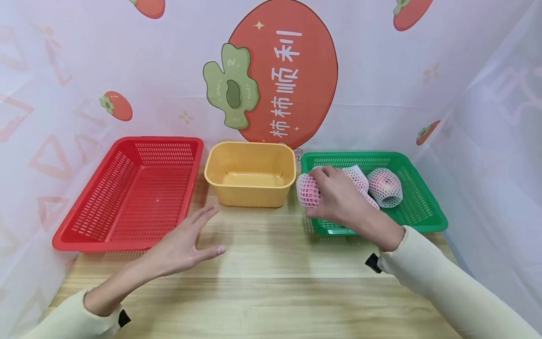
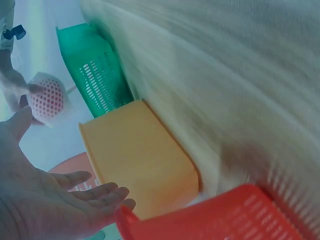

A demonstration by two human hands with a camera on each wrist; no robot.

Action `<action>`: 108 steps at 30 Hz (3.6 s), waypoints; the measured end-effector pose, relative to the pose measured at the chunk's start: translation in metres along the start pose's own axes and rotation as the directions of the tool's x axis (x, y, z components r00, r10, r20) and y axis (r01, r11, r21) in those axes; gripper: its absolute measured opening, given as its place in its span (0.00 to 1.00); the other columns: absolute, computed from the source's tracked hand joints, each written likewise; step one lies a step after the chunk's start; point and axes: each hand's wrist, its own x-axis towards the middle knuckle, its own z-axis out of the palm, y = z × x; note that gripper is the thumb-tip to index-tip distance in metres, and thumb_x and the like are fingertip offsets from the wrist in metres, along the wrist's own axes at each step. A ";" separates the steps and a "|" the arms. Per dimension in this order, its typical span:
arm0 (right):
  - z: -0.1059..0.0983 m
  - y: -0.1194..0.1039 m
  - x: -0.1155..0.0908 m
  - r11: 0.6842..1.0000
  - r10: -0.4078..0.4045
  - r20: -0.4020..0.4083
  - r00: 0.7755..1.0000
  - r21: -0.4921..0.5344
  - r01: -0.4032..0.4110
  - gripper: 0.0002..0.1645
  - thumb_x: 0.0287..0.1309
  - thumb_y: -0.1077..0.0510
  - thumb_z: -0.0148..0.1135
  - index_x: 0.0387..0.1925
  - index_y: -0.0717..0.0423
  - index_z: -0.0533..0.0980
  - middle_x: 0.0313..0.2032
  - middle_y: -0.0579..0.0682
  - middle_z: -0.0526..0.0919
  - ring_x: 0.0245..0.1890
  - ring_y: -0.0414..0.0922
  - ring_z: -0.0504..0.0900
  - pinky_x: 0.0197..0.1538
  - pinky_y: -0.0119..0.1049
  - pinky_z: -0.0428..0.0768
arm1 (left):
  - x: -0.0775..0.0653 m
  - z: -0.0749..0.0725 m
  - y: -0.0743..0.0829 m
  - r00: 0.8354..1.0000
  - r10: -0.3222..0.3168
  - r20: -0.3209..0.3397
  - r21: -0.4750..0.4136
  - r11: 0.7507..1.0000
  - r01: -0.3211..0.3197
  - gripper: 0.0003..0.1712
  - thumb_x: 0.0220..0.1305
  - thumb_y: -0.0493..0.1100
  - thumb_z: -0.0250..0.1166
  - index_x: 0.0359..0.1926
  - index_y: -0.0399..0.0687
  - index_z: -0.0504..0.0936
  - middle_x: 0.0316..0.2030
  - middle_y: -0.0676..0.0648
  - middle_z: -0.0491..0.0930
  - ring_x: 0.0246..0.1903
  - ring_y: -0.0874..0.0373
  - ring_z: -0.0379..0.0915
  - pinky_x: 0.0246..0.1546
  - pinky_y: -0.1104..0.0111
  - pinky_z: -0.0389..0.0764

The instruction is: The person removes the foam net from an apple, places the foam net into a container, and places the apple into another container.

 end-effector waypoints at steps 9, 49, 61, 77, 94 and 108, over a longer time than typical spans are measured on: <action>0.023 -0.034 0.000 0.984 -0.166 -0.005 0.986 0.056 0.166 0.52 0.26 0.44 0.81 0.58 0.61 0.73 0.50 0.55 0.78 0.51 0.52 0.76 0.53 0.48 0.79 | -0.004 0.019 0.008 0.999 0.049 0.011 -0.053 0.997 -0.048 0.56 0.51 0.77 0.62 0.76 0.60 0.54 0.73 0.47 0.56 0.71 0.49 0.54 0.64 0.45 0.66; 0.131 -0.083 -0.021 0.908 -0.396 0.080 0.915 0.180 0.377 0.54 0.28 0.46 0.79 0.63 0.54 0.69 0.59 0.49 0.74 0.58 0.45 0.71 0.63 0.39 0.73 | 0.023 0.073 -0.012 0.998 -0.065 -0.005 -0.645 0.762 0.046 0.15 0.66 0.39 0.63 0.54 0.44 0.80 0.51 0.44 0.82 0.51 0.51 0.80 0.52 0.63 0.80; 0.137 -0.087 -0.023 0.882 -0.448 0.073 0.891 0.198 0.427 0.53 0.31 0.47 0.76 0.64 0.53 0.68 0.60 0.48 0.73 0.60 0.44 0.70 0.65 0.39 0.71 | 0.025 0.085 -0.020 0.997 -0.039 0.069 -0.661 0.747 0.075 0.10 0.61 0.33 0.64 0.44 0.44 0.85 0.43 0.44 0.85 0.42 0.55 0.83 0.42 0.73 0.82; 0.138 -0.085 -0.024 0.857 -0.488 0.052 0.871 0.216 0.468 0.55 0.31 0.47 0.77 0.65 0.55 0.66 0.61 0.51 0.73 0.62 0.45 0.70 0.66 0.40 0.70 | 0.020 0.076 -0.016 0.934 0.156 0.322 -0.784 0.597 0.170 0.30 0.60 0.38 0.68 0.63 0.35 0.71 0.57 0.35 0.76 0.53 0.45 0.78 0.48 0.65 0.82; 0.137 -0.090 -0.029 0.828 -0.525 0.018 0.851 0.238 0.507 0.58 0.34 0.46 0.81 0.68 0.58 0.64 0.65 0.55 0.69 0.65 0.48 0.69 0.67 0.42 0.69 | 0.018 0.076 -0.006 0.928 0.144 0.344 -0.712 0.684 0.158 0.40 0.54 0.37 0.67 0.69 0.47 0.65 0.46 0.46 0.80 0.41 0.56 0.79 0.34 0.67 0.82; 0.131 -0.082 -0.030 0.794 -0.555 -0.070 0.829 0.252 0.553 0.48 0.49 0.40 0.74 0.65 0.61 0.69 0.64 0.58 0.72 0.62 0.50 0.74 0.61 0.38 0.74 | 0.014 0.073 -0.009 0.932 0.148 0.331 -0.766 0.619 0.174 0.41 0.57 0.35 0.65 0.72 0.53 0.63 0.59 0.42 0.74 0.55 0.47 0.75 0.41 0.63 0.83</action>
